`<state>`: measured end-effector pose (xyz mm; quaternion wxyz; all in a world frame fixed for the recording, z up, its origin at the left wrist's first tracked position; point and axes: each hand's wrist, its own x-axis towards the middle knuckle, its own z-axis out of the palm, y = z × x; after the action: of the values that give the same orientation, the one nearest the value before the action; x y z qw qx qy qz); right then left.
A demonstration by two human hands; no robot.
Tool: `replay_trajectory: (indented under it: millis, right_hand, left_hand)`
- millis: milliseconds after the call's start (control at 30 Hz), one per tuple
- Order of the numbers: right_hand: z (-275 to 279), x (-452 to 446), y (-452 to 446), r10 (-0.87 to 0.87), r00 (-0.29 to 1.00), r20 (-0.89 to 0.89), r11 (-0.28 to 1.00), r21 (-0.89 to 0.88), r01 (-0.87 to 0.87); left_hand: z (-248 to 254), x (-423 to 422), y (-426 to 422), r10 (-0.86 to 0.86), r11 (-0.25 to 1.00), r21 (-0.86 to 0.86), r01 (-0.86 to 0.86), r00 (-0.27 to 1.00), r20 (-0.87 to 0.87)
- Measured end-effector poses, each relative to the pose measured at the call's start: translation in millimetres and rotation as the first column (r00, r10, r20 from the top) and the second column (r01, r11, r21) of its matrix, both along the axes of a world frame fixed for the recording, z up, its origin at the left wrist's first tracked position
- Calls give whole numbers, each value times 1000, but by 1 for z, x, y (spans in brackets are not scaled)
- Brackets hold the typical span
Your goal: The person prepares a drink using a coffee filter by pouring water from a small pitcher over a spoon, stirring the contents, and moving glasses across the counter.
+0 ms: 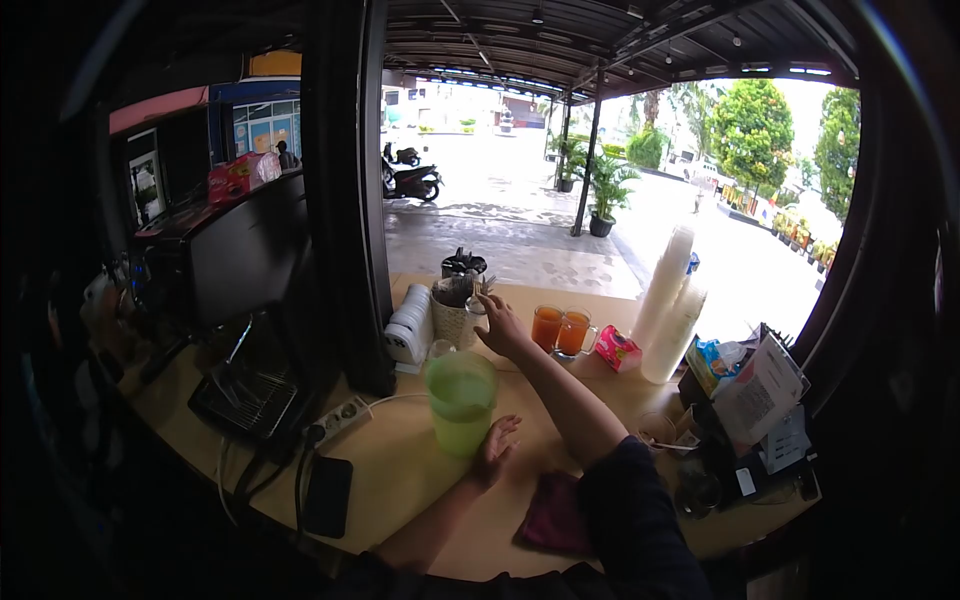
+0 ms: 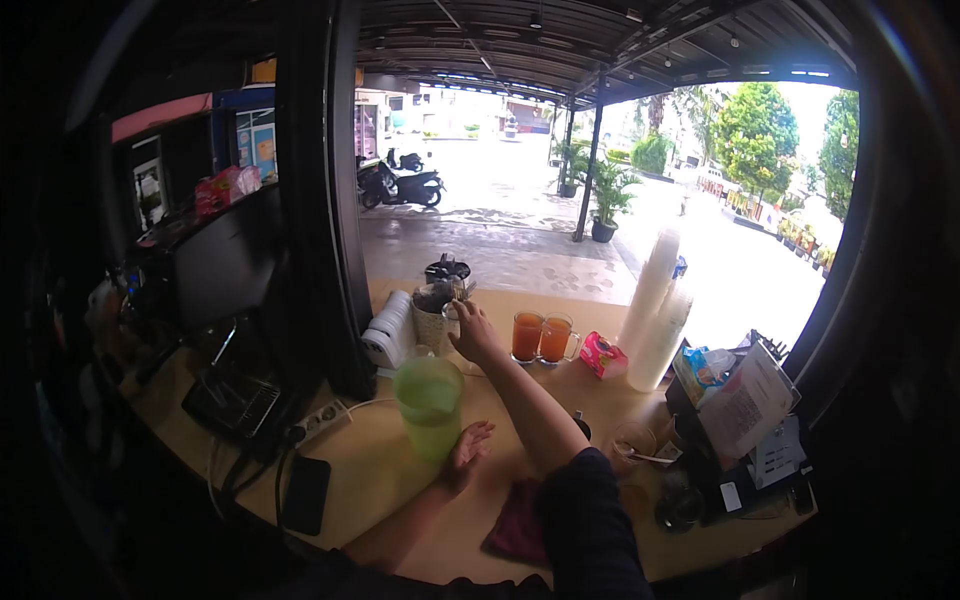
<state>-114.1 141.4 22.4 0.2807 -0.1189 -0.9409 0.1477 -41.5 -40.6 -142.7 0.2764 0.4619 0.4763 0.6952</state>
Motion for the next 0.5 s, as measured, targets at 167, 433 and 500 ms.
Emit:
replay_trajectory:
  millis: [167,433,500]
  right_hand:
    - [-1,-25,4,-34,989,141,996,88,22]
    - [-4,-38,19,-6,999,37,993,-117,10]
    - [-9,-36,24,16,999,44,995,-103,-11]
  left_hand:
    - [-5,-2,5,-23,1000,-11,24,1000,21]
    - [-6,-3,6,-19,999,-28,19,1000,-3]
    - [-9,-3,6,-27,999,-32,27,1000,-7]
